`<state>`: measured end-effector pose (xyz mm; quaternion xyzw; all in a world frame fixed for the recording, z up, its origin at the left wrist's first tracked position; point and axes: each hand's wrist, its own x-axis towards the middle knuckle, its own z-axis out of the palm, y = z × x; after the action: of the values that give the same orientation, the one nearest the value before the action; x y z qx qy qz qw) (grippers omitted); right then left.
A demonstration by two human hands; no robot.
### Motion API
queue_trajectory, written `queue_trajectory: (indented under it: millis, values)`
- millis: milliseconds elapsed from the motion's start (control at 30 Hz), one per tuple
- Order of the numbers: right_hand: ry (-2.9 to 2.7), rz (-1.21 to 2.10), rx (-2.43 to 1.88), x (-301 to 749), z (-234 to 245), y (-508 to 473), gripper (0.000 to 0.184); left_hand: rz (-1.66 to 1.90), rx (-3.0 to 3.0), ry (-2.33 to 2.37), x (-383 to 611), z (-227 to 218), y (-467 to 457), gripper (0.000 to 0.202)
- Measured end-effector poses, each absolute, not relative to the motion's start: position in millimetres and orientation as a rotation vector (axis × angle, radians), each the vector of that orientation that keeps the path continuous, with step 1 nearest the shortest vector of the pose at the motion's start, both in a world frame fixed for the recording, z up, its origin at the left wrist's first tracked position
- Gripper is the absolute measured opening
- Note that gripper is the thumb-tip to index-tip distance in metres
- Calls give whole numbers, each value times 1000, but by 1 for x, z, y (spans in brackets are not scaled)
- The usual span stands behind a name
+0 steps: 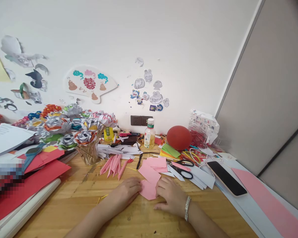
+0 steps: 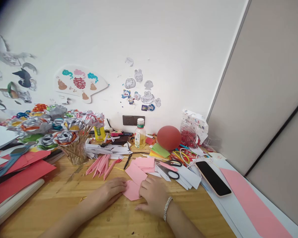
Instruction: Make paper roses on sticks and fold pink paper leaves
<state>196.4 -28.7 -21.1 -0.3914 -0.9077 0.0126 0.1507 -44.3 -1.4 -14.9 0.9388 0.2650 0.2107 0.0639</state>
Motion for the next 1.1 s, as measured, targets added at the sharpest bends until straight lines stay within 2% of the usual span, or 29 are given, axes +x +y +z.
queue_trajectory:
  millis: [167, 267, 467, 600, 767, 1100]
  values:
    - [-2587, -163, -1098, 197, -20, -28, 12, 627, 2836, 904, -43, -16, -6, 22]
    - [-2568, -208, -1081, 197, -21, -28, 6, 607, 2852, 942, -40, -16, -8, 30]
    - [-2540, -168, -1124, 193, -25, -28, 8, 572, 2875, 940, -33, -12, -13, 29]
    - [-2392, 35, -1259, 188, -26, -28, 3, 590, 2830, 1037, -30, -15, -15, 27]
    - [-2147, 280, -1490, 182, -26, -26, 9, 641, 2584, 1272, -23, -16, -18, 19]
    - [-1988, 249, -1663, 172, -27, -24, 15, 471, 2520, 1596, -13, -18, -19, 15]
